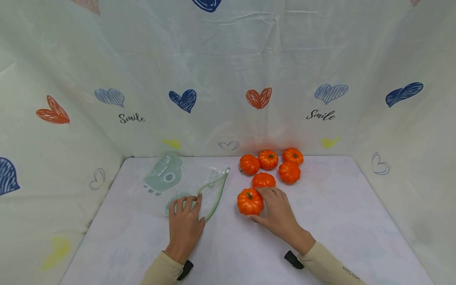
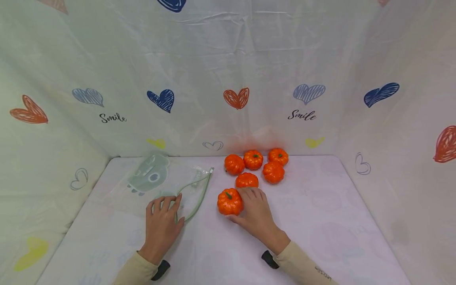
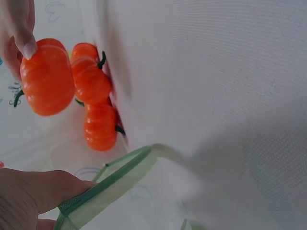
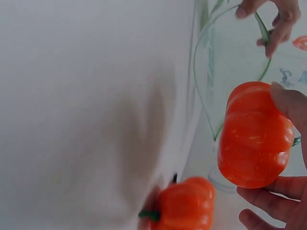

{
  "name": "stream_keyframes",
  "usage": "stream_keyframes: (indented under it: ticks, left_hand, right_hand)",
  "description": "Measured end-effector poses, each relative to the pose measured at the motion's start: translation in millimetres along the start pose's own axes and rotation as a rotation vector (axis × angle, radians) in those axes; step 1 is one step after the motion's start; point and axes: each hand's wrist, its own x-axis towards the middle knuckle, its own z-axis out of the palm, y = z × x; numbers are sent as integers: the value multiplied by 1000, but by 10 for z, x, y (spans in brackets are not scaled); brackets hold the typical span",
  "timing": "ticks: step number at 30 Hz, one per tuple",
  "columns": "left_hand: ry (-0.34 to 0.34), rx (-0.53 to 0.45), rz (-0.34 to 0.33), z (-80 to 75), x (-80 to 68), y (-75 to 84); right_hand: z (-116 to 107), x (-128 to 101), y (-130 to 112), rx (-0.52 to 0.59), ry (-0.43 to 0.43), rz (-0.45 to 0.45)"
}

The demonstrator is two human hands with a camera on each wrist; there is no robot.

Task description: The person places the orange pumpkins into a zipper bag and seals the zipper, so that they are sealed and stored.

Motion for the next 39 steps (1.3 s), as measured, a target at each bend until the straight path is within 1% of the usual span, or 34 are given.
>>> stream_keyframes:
  ticks: [7, 14, 21, 30, 39]
  left_hand:
    - [-14, 16, -5, -22, 4, 28]
    - [-35, 14, -6, -29, 13, 49]
    - [-49, -1, 7, -34, 5, 53]
    - [-33, -25, 18, -16, -5, 71]
    - [-27, -7, 36, 16, -25, 76]
  right_hand:
    - [244, 120, -188, 36, -40, -25]
    - [424, 245, -360, 78, -66, -42]
    - [593, 348, -494, 80, -89, -57]
    - [793, 455, -600, 87, -125, -56]
    - [934, 525, -667, 60, -167, -54]
